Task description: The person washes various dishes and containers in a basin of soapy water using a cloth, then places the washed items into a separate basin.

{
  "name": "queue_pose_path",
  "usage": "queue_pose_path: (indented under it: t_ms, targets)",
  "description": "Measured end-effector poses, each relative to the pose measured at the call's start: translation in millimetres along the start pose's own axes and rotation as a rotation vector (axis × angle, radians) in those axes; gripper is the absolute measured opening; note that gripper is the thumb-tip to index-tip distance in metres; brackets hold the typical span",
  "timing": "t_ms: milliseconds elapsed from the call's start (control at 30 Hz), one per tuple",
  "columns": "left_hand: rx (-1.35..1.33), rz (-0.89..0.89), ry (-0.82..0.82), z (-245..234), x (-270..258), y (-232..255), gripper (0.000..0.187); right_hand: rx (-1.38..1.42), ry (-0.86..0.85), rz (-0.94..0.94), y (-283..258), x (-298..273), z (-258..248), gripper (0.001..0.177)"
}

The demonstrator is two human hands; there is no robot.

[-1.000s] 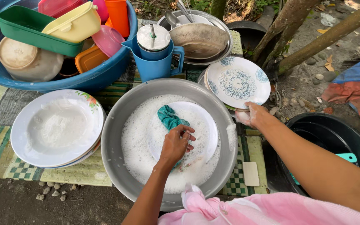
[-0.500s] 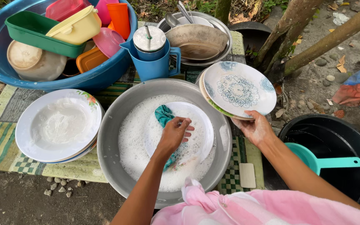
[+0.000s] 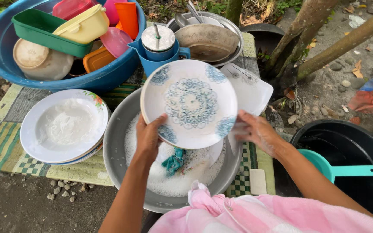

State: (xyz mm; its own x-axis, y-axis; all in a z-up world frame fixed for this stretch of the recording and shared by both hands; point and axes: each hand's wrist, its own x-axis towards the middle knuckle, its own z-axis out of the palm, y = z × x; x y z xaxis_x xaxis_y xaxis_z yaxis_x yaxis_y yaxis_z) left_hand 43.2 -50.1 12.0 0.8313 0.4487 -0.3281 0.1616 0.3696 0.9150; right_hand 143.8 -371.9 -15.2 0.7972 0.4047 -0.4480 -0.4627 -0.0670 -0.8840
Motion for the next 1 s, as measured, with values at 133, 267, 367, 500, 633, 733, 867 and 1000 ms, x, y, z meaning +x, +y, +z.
queue_pose_path:
  t_ms: [133,267,367,500,633,733,867,1000]
  targets:
    - [0.237,0.283,0.129,-45.2,-7.8,28.0,0.054,-0.168,0.639,0.012,42.5,59.2,-64.8,0.051]
    - [0.439,0.336,0.299,-66.2,-21.6,37.1,0.054,0.184,0.403,0.184,97.8,115.8,-103.0,0.048]
    - [0.371,0.314,0.338,-75.2,-29.1,32.7,0.054,0.538,0.303,0.248,110.3,147.3,-98.2,0.048]
    - [0.339,0.261,0.349,-81.1,-35.5,16.8,0.056,0.815,0.337,0.384,85.0,124.9,-82.4,0.047]
    - [0.376,0.216,0.366,-73.0,-36.0,11.7,0.053,0.702,0.483,0.186,43.4,117.0,-67.0,0.052]
    - [0.411,0.155,0.402,-67.7,-39.8,16.2,0.053,0.492,0.711,0.085,16.5,103.7,-53.4,0.052]
    - [0.408,0.129,0.400,-59.3,-35.7,17.8,0.054,0.065,0.899,-0.049,-5.1,67.0,-38.9,0.038]
    - [0.434,0.282,0.422,-49.1,-30.2,9.9,0.059,-0.301,0.969,-0.432,-9.2,38.9,-34.3,0.026]
